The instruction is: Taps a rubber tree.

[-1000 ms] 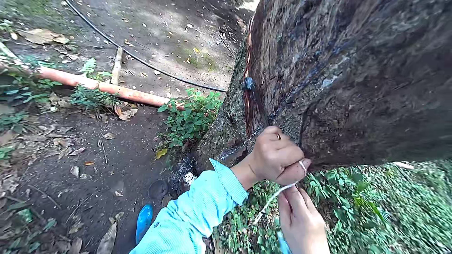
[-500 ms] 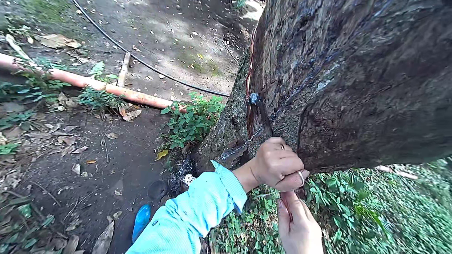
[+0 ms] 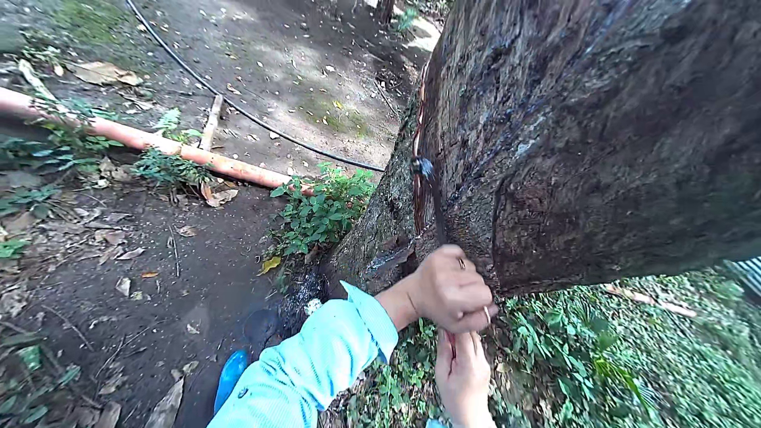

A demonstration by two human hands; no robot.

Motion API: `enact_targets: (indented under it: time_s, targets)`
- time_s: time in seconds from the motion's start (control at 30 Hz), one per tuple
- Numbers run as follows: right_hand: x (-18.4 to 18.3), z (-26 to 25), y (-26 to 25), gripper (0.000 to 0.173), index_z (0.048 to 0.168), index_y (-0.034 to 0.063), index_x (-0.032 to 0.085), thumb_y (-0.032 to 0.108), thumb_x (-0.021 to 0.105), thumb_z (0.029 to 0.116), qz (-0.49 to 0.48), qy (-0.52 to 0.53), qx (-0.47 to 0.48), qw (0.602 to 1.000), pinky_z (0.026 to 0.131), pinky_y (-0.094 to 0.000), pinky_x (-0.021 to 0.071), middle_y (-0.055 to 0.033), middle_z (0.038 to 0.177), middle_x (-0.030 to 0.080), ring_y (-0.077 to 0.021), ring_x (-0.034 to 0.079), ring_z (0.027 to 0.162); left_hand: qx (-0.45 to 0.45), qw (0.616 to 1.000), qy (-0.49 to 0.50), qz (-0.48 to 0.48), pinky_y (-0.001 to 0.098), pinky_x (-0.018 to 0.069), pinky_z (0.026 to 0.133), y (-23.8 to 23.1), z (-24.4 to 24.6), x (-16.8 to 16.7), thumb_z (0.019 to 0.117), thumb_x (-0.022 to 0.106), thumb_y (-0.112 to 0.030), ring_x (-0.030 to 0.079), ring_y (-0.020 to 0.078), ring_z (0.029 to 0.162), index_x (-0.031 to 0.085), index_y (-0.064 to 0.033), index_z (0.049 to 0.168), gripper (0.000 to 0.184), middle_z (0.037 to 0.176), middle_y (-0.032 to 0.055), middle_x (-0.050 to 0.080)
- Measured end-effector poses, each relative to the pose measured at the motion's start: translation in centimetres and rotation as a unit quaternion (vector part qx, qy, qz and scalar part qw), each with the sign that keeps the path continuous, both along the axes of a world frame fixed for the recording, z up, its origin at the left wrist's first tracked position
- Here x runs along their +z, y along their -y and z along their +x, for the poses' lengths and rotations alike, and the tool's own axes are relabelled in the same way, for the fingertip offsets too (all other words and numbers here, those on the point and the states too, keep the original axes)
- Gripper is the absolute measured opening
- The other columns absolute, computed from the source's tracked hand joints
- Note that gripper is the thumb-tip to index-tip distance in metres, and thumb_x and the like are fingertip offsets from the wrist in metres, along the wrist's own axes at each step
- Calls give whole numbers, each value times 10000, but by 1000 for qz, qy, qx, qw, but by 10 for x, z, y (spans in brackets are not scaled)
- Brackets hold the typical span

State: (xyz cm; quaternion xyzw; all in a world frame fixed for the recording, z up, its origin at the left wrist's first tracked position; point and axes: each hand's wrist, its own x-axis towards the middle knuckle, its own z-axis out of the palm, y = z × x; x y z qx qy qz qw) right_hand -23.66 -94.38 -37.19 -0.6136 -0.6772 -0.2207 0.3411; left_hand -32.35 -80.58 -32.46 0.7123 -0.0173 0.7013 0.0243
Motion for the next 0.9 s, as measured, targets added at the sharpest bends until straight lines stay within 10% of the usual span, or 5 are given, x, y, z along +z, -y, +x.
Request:
enact_targets:
  time_s: [0.2, 0.9]
  targets:
    - [-31, -6, -18, 240, 1067, -168, 660, 18, 593, 930, -127, -77, -65, 987, 683, -577, 588, -338, 997, 695, -485, 721, 810, 28, 999, -27, 25, 358, 467, 690, -19, 15, -36, 1040, 406, -293, 544, 218, 520, 557, -91, 624, 486, 516, 65, 536]
    - [-62, 0, -29, 192, 1024, -152, 662, 2, 588, 938, -153, -75, -106, 980, 691, -600, 592, -324, 926, 707, -491, 729, 806, 41, 998, -33, 30, 356, 457, 661, -15, 25, -65, 1042, 414, -293, 532, 214, 516, 546, -111, 623, 475, 512, 49, 519]
